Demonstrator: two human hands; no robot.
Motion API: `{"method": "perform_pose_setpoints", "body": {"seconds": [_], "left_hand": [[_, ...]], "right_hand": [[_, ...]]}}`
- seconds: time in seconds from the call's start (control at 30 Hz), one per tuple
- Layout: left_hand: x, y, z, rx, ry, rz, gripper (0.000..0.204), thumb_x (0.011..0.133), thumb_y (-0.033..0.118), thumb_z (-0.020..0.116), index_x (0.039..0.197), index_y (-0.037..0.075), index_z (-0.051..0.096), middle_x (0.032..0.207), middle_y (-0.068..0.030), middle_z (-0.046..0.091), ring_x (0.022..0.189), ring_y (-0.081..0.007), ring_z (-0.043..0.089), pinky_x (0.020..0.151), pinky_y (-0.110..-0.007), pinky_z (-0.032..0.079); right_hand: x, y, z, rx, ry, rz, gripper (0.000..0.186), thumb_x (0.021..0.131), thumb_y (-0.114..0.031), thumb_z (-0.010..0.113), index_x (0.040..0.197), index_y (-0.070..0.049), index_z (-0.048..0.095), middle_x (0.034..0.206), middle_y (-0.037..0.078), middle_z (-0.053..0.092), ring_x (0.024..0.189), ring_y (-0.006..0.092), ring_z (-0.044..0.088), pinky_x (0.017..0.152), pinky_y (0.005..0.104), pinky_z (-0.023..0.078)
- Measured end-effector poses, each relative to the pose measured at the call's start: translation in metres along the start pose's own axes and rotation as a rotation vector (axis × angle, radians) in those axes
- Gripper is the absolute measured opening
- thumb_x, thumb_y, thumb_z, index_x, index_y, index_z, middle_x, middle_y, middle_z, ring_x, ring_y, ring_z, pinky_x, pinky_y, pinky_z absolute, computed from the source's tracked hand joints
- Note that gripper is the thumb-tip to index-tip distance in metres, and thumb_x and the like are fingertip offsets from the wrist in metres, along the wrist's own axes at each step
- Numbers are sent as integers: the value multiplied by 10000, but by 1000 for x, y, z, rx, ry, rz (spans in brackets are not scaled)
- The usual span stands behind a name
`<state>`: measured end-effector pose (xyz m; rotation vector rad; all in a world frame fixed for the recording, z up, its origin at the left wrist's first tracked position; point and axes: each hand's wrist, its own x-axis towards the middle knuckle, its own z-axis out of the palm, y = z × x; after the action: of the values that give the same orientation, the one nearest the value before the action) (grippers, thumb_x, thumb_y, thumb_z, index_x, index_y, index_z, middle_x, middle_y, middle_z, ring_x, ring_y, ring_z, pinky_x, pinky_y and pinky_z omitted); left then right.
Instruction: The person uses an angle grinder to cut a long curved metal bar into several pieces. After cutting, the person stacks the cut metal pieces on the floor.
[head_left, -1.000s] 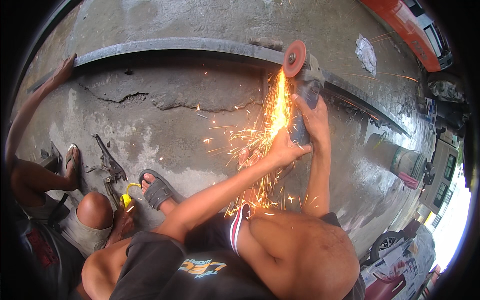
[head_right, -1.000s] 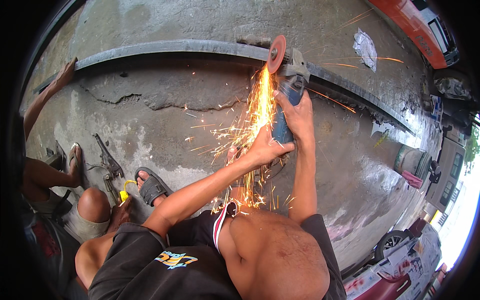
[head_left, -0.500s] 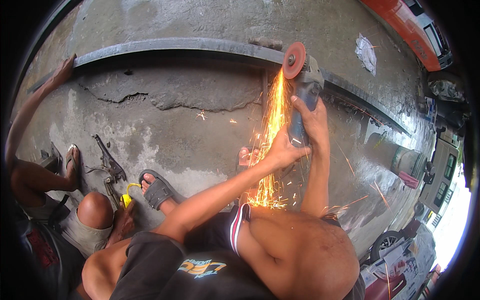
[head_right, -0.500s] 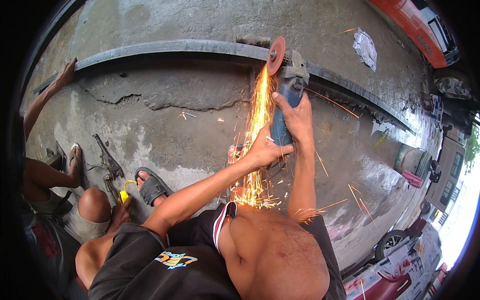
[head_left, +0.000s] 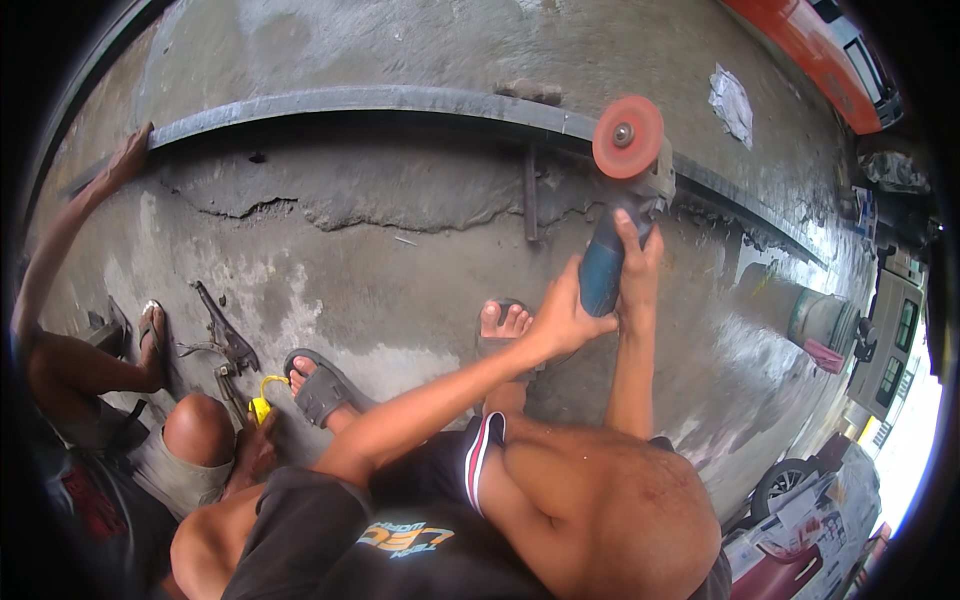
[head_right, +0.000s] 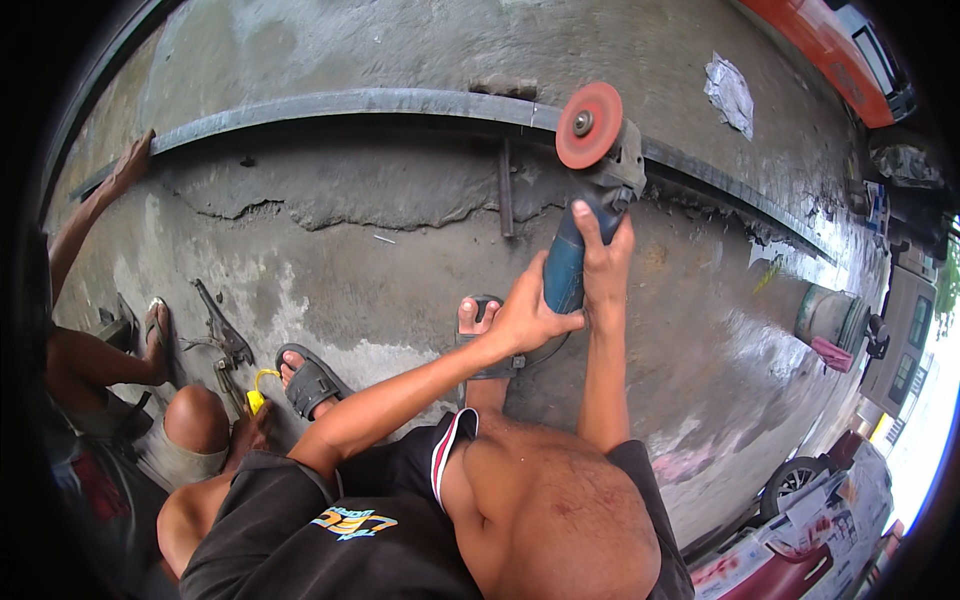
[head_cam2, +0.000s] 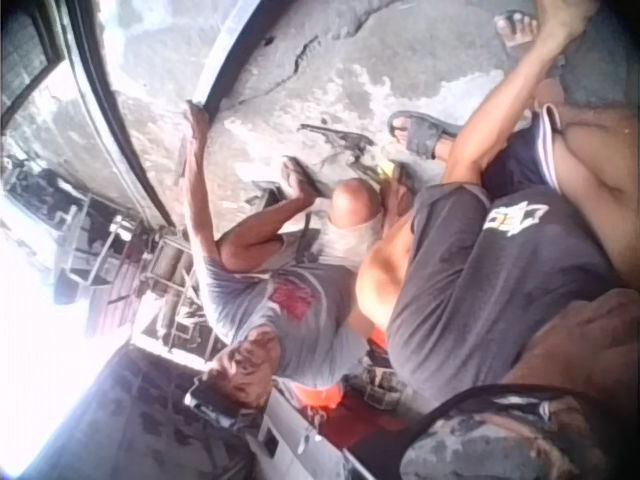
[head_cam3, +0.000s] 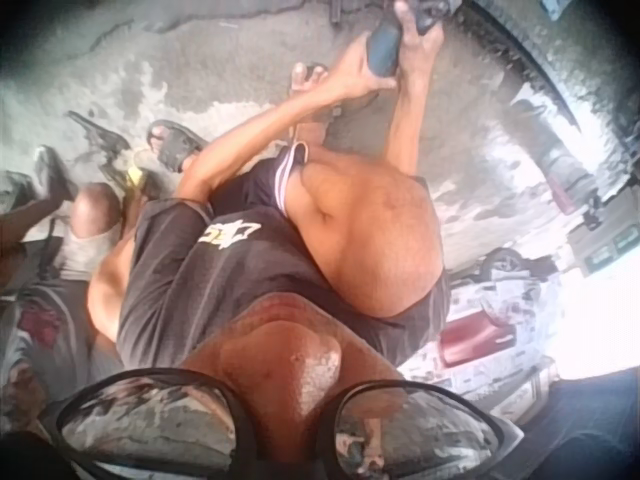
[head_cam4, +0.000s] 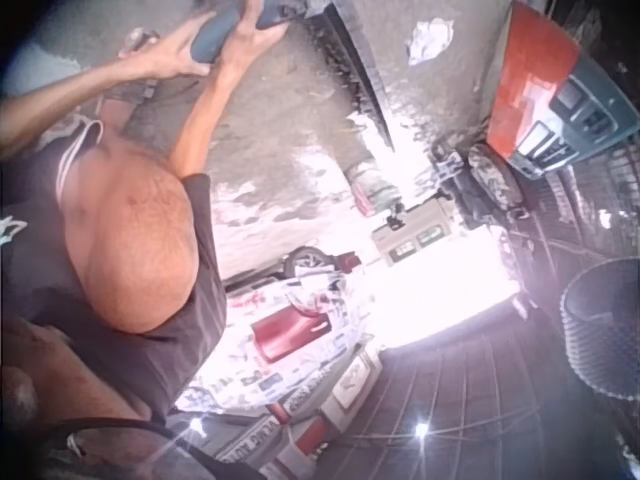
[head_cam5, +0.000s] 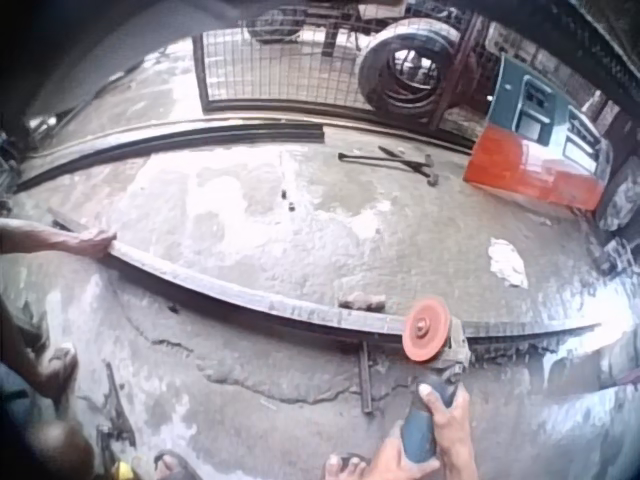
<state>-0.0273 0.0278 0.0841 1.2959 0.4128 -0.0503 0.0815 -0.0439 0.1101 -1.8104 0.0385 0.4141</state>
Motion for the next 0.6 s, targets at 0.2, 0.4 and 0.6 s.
{"method": "perform_pose_setpoints", "body": {"seconds": [0.2, 0.4, 0.6], "left_hand": [[-25, -6, 1, 148, -77, -140, 971, 659, 145, 842, 1408, -141, 294, 1020, -308, 653, 983, -392, 686, 853, -411, 534], [-45, -25, 10, 192, -154, -196, 1036, 674, 198, 841, 1442, -158, 244, 1102, -300, 623, 1032, -367, 652, 924, -382, 495], [-49, -30, 11, 218, -95, -92, 896, 679, 141, 831, 1354, -119, 302, 920, -303, 650, 919, -429, 692, 800, -432, 535]], "right_hand": [[-32, 20, -11, 288, -26, 46, 588, 1035, -581, 394, 1109, -29, 582, 892, 90, 645, 724, 206, 672, 661, 335, 586], [-58, 49, -25, 436, 37, 123, 572, 1052, -554, 357, 1139, -20, 543, 883, 102, 650, 723, 222, 692, 650, 339, 597], [-63, 56, -25, 487, 46, 157, 626, 1034, -606, 347, 1133, -24, 554, 886, 103, 652, 736, 221, 686, 678, 359, 598]]}}
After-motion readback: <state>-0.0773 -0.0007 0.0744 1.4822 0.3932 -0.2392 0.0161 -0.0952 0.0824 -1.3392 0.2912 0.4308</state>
